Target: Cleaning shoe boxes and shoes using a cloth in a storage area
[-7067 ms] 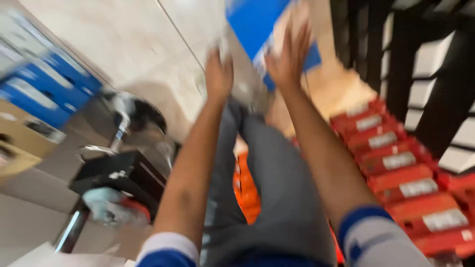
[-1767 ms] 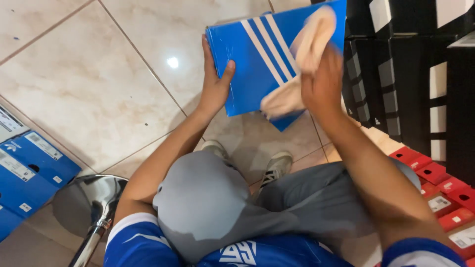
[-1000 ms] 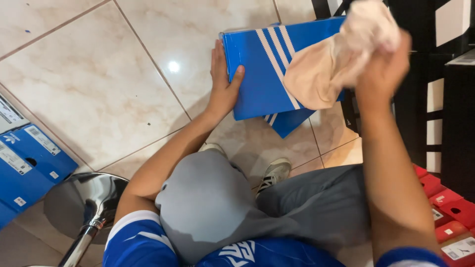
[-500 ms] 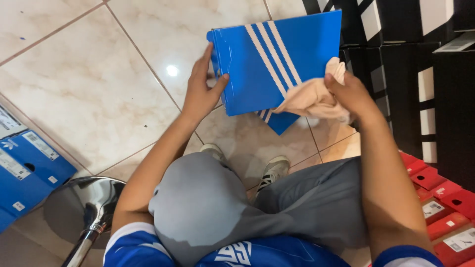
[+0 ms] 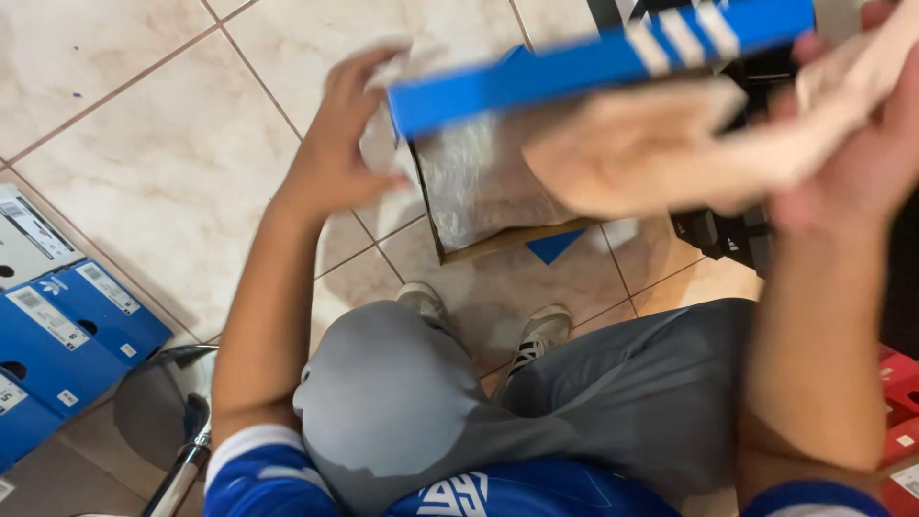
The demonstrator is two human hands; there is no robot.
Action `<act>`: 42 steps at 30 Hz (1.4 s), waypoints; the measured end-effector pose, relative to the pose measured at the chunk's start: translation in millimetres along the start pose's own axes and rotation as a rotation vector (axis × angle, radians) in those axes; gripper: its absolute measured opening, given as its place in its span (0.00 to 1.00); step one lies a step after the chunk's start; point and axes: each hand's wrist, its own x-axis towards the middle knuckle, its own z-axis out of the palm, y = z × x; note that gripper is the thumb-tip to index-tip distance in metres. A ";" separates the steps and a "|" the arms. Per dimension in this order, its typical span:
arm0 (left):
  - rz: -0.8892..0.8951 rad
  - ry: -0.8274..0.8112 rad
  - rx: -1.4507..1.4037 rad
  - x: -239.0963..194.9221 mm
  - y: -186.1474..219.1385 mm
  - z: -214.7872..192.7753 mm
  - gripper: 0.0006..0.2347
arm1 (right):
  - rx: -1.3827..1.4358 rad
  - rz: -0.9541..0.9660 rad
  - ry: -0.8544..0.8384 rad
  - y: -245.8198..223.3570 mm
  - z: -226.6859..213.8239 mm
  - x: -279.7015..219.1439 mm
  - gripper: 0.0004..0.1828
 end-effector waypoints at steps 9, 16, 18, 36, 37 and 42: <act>-0.219 0.564 -0.807 77.7 -25.8 39.4 0.30 | 0.752 -0.802 0.196 74.1 167.0 78.3 0.33; -0.631 0.656 -0.947 99.4 -18.0 34.4 0.31 | -1.185 -1.213 0.316 154.8 141.5 69.4 0.42; -0.664 0.691 -0.957 94.2 -18.7 29.3 0.30 | -1.061 -1.370 0.288 175.5 144.3 60.7 0.52; -0.373 0.877 -0.814 89.3 -42.4 68.0 0.16 | 0.440 -0.345 -0.437 158.8 161.5 128.4 0.33; -0.397 0.863 -0.863 91.1 -39.5 67.9 0.16 | -0.131 -0.676 -0.115 157.8 143.2 148.6 0.39; -0.342 0.863 -0.748 96.9 -49.8 75.4 0.17 | -0.137 0.099 0.684 162.5 231.2 112.0 0.35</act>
